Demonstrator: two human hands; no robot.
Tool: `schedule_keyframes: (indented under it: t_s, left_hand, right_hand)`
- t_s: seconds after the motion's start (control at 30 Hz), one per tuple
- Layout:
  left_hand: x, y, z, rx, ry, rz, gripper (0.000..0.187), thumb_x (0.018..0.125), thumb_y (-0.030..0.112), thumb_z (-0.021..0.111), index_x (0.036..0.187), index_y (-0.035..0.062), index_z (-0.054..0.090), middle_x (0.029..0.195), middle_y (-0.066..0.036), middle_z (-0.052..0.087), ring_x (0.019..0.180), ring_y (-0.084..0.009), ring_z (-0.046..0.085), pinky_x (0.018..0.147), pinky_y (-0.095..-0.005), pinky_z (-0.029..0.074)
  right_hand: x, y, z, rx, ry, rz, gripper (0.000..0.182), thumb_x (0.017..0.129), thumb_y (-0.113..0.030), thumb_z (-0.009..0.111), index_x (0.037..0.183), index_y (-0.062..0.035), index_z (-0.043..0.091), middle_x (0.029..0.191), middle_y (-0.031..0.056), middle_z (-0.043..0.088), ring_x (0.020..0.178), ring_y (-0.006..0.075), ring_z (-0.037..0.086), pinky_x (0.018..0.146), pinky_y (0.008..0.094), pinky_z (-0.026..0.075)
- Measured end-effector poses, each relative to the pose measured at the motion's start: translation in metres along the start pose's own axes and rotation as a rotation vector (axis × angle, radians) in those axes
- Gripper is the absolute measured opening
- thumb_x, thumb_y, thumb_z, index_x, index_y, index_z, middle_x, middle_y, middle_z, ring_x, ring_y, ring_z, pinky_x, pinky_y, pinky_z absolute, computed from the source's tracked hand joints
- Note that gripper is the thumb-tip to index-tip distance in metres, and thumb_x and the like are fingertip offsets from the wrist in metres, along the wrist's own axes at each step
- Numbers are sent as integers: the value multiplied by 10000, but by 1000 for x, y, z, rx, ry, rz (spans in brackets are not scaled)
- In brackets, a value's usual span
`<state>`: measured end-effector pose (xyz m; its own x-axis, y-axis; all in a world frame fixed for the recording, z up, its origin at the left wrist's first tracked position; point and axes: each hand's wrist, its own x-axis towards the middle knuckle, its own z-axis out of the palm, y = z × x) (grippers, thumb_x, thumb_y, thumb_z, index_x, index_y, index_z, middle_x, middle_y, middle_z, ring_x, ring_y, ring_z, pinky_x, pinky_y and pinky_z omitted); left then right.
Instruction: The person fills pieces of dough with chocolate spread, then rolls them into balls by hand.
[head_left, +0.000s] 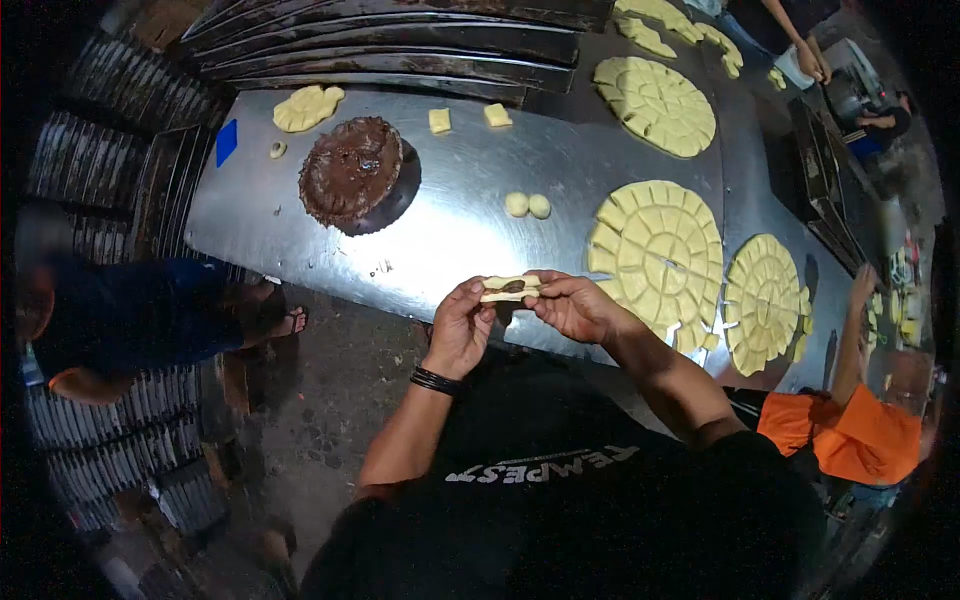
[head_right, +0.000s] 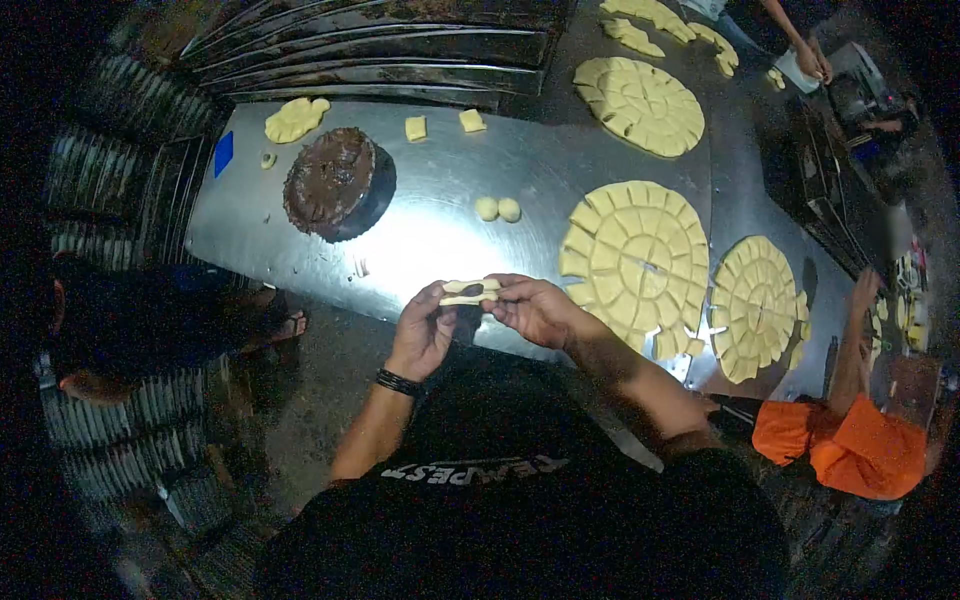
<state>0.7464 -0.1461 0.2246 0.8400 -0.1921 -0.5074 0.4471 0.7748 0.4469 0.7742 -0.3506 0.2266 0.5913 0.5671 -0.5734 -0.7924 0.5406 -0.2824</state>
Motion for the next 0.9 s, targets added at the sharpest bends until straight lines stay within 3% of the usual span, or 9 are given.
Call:
schedule_keyframes:
  t_s: [0.13, 0.27, 0.3, 0.43, 0.57, 0.67, 0.73, 0.87, 0.9]
  left_hand:
    - [-11, -13, 1, 386, -36, 238, 302, 955, 237, 458, 1052, -14, 598, 1001, -93, 599, 817, -123, 575, 640, -236, 472]
    - [-24, -3, 16, 963, -110, 656, 495, 975, 362, 361, 1175, -52, 546, 1181, -122, 524, 937, -170, 577, 756, -280, 477]
    - [-26, 0, 16, 959, -92, 656, 513, 973, 377, 358, 1174, -56, 547, 1189, -124, 522, 944, -177, 578, 769, -286, 474]
    - [-32, 6, 11, 856, -47, 564, 596, 969, 438, 311, 1149, -67, 571, 1241, -141, 501, 967, -205, 581, 818, -301, 460]
    - [-27, 4, 8, 1022, -45, 818, 595, 967, 466, 260, 1267, -18, 433, 1212, -177, 540, 1011, -221, 581, 806, -307, 489]
    - [-32, 4, 10, 1114, -23, 774, 554, 976, 416, 302, 1171, -44, 540, 1102, -140, 598, 893, -196, 591, 764, -291, 480]
    - [-35, 11, 7, 868, -6, 516, 512, 980, 394, 309, 1157, -30, 533, 971, -106, 639, 860, -185, 598, 737, -275, 482]
    - [-30, 14, -1, 468, 174, 271, 574, 968, 467, 303, 1237, -18, 452, 1113, -138, 561, 916, -206, 573, 774, -315, 478]
    - [-28, 13, -1, 418, 103, 213, 593, 965, 481, 297, 1243, -23, 440, 1147, -141, 535, 944, -215, 562, 789, -330, 476]
  right_hand:
    - [-6, 1, 21, -499, 214, -176, 268, 872, -3, 497, 1134, 38, 532, 1024, 161, 590, 870, 228, 642, 737, 276, 549]
    - [2, 0, 54, -1609, -29, -991, 259, 813, 8, 584, 1070, -10, 614, 963, 109, 609, 810, 180, 631, 718, 301, 521]
    - [9, -4, 54, -1659, -90, -974, 275, 765, -3, 640, 1039, -19, 630, 929, 113, 606, 781, 157, 621, 695, 308, 510]
    - [26, -4, 55, -1452, 72, -688, 239, 736, -40, 678, 970, 1, 652, 947, 87, 596, 798, 144, 615, 664, 295, 522]
    - [22, 19, 70, -1303, 4, -956, 191, 725, -25, 683, 911, 12, 669, 830, 73, 617, 798, 147, 630, 657, 259, 530]
    - [26, 17, 58, -1568, 40, -1059, 174, 718, -22, 677, 887, 16, 673, 835, 98, 636, 747, 164, 640, 639, 273, 532]
    - [28, 9, 53, -1577, 31, -1053, 165, 710, -15, 669, 873, 11, 679, 816, 116, 652, 702, 181, 646, 619, 274, 527]
    - [22, -4, 50, -974, 127, -346, 136, 774, -30, 661, 900, 20, 676, 848, 60, 656, 759, 124, 626, 680, 247, 518]
    - [24, -2, 46, -1069, 95, -406, 155, 772, -27, 665, 921, 18, 672, 858, 57, 648, 775, 126, 624, 692, 244, 518]
